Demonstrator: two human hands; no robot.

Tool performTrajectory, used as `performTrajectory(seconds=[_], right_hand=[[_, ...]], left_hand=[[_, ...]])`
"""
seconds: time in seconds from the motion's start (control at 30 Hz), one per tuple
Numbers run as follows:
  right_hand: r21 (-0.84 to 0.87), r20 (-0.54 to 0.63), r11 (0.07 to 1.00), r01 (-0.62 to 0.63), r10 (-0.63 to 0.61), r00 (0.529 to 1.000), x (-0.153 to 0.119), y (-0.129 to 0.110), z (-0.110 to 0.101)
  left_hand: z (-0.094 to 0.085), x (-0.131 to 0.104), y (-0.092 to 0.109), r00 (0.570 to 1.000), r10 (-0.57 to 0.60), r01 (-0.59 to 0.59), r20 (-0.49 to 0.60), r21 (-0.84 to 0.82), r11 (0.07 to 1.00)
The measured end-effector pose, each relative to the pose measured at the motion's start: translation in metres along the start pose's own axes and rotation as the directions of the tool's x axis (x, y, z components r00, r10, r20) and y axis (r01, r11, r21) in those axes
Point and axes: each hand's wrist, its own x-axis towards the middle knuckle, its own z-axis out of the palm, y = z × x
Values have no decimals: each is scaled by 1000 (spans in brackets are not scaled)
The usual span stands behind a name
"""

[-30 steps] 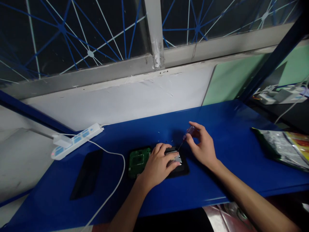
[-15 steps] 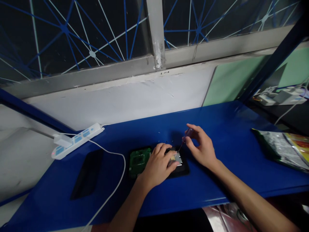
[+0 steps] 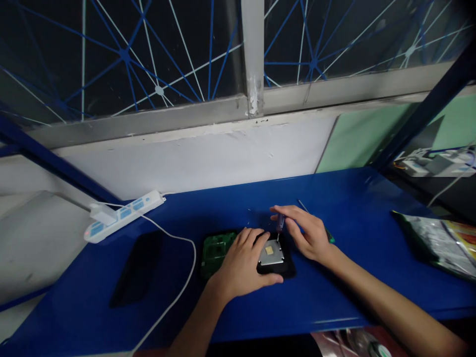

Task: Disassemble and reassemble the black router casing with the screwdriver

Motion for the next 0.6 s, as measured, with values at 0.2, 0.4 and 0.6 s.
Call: performTrajectory(seconds=[0.2, 0.4, 0.6], right_hand=[[12, -125, 1000, -19, 20, 992, -9, 1, 11], [-68, -170, 998, 10, -22, 985, -9, 5, 10], [-52, -121, 998, -22, 16, 993, -9, 1, 10]], left_hand=[[6, -4, -7, 999, -2, 0, 44, 32, 999], [3, -4, -7, 997, 21, -23, 69, 25, 999], [1, -5, -8, 997, 34, -33, 73, -9, 999]])
